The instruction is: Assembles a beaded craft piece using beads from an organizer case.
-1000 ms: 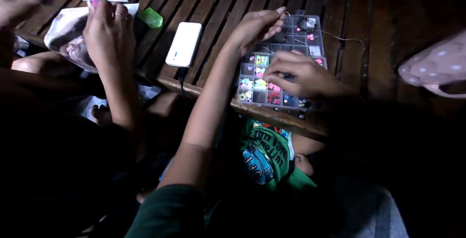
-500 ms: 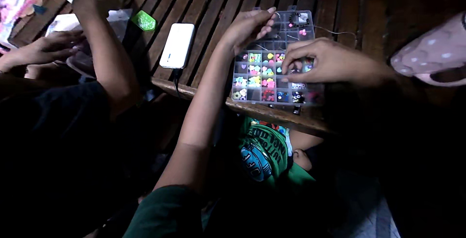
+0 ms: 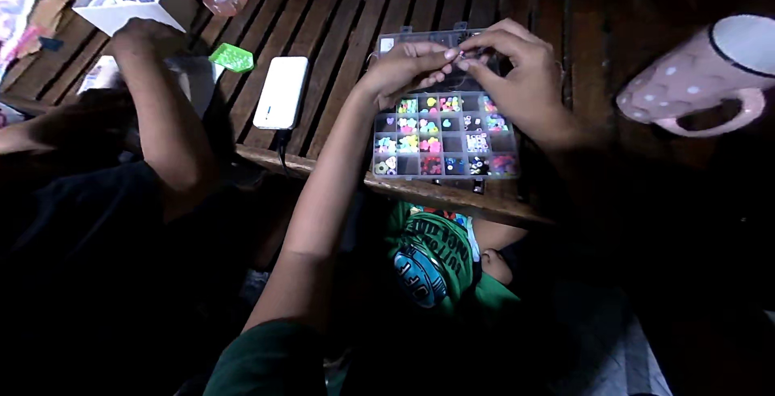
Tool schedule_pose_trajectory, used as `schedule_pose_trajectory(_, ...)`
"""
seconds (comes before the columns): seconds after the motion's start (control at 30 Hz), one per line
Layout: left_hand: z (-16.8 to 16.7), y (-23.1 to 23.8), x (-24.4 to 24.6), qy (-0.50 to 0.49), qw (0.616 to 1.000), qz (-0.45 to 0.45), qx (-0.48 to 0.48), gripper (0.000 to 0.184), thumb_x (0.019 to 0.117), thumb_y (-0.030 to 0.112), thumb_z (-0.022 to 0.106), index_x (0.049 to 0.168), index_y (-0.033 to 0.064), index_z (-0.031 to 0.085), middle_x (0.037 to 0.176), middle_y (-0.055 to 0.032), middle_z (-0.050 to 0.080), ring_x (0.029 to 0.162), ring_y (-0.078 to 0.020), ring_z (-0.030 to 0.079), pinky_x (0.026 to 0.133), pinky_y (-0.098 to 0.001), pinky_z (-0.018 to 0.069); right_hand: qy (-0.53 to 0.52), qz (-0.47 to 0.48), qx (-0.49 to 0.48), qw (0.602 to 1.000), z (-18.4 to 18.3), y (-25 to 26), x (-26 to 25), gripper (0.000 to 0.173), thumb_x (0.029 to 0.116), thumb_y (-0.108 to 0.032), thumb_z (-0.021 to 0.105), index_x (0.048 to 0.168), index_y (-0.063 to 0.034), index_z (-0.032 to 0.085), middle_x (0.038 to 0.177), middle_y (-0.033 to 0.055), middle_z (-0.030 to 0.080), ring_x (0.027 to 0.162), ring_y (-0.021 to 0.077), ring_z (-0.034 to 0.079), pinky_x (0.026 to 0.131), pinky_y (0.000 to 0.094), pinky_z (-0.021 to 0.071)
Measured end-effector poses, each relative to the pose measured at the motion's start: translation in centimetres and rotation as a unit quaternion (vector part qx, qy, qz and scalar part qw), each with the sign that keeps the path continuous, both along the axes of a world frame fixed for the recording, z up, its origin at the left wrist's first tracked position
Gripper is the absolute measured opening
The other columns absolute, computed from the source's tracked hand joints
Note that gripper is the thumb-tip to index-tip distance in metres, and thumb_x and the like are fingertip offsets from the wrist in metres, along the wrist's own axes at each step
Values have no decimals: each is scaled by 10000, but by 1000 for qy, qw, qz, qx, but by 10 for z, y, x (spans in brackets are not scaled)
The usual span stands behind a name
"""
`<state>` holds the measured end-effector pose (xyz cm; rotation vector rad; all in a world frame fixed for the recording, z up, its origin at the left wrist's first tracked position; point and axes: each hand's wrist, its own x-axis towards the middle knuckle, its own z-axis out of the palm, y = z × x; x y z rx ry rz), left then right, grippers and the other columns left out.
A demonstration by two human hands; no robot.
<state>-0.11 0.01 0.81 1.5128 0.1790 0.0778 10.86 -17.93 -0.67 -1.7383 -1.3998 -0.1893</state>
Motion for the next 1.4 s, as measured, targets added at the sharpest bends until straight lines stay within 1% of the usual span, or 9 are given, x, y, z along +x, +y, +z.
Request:
schedule_pose_trajectory(0.27,-2,-4,1,-36,999,-11,4,160,1052,56,522,962,76,652,802,54,648,715,-10,619,696,-165,533,14,-2,66,998,-4,2,0,172,983,-162,679,1055,-33,766,1043,103,717,898,101,631,858,300,484)
schedule_pose_trajectory(0.43,1,-5,-1,-38,999,-29,-14,216,1063,48,484,916,98,634,781,64,654,708,1,621,697,-154,532,-2,2,86,996,-6,2,-3,170,993,-146,661,1036,-14,759,1013,122,714,898,146,636,878,371,469)
schedule_pose_trajectory(0.73,0,-3,-1,-60,997,-36,25,209,1058,54,486,935,115,644,806,84,672,728,9,633,713,-162,546,-20,-1,91,996,-3,2,-5,146,966,-99,648,1008,21,720,1002,149,704,858,168,630,835,378,468)
schedule_pose_trajectory(0.8,-1,-1,-1,-64,997,-15,26,188,1061,73,488,970,108,649,816,86,664,732,7,626,720,-162,542,-4,-9,87,996,-2,1,-2,153,968,-101,624,1013,25,698,1023,149,692,874,156,638,816,343,499)
schedule_pose_trajectory(0.93,0,4,-1,-72,994,83,2,167,1079,118,480,1048,85,640,833,79,637,743,1,611,738,-163,532,18,-31,123,992,4,1,-1,150,975,-66,602,1016,60,672,1015,143,651,865,66,609,770,175,509)
schedule_pose_trajectory(1.03,-3,10,3,-74,982,169,-50,168,1083,161,497,1075,80,643,856,68,638,751,1,612,748,-156,527,34,-37,147,988,8,-2,2,146,982,-61,597,1025,62,661,1011,119,654,867,35,593,770,159,494)
schedule_pose_trajectory(1.27,-7,19,4,-111,933,306,-156,181,1095,171,474,999,107,614,806,70,629,722,23,604,717,-123,513,168,125,131,969,23,-8,2,67,966,-17,596,1001,15,642,1039,10,627,874,0,625,776,180,562)
schedule_pose_trajectory(1.33,-7,20,4,-116,924,317,-177,161,1092,154,480,1031,92,616,819,64,633,737,21,615,733,-123,522,158,181,109,964,26,-11,5,54,950,-31,616,974,5,649,1040,2,619,903,4,618,793,179,558)
schedule_pose_trajectory(1.4,-6,17,3,-99,935,300,-160,141,1087,150,488,1078,80,610,850,64,633,758,24,619,752,-123,524,123,238,22,963,27,-15,8,104,915,-82,665,931,19,683,1020,29,640,929,13,611,809,175,535)
